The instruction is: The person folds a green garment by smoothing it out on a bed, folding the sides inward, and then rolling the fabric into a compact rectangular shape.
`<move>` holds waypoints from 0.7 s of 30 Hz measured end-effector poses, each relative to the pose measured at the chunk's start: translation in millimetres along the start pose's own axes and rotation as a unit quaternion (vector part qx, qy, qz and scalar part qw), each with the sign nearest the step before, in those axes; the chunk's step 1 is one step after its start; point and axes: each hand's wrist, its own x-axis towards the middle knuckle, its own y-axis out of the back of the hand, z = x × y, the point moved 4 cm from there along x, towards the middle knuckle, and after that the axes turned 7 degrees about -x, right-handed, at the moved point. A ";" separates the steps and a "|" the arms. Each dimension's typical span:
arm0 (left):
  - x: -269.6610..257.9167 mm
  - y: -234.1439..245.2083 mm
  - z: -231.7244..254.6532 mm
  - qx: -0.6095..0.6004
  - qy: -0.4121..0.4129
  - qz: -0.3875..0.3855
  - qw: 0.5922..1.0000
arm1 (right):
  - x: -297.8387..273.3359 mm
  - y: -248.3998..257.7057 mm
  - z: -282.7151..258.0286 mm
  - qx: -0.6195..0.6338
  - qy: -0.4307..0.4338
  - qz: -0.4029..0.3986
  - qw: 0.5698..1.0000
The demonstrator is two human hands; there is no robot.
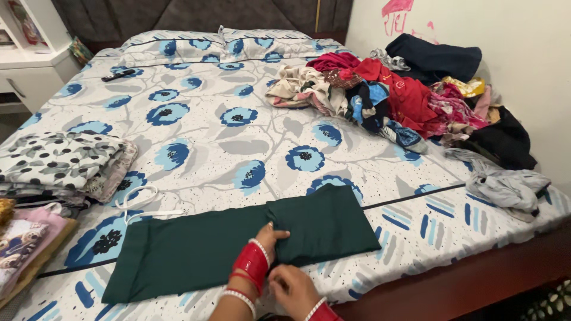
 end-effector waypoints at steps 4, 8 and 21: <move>-43.9 -41.0 93.9 -0.056 -0.007 -0.079 0.995 | 5.8 -3.3 -28.1 -0.112 0.177 0.026 0.977; -92.2 -33.1 181.8 -0.025 -0.095 -0.108 0.989 | 66.6 -5.4 -6.2 -0.244 0.128 0.066 0.959; -147.2 122.4 140.2 0.073 -0.064 0.176 0.980 | 133.1 38.8 180.7 -0.444 0.092 -0.058 0.890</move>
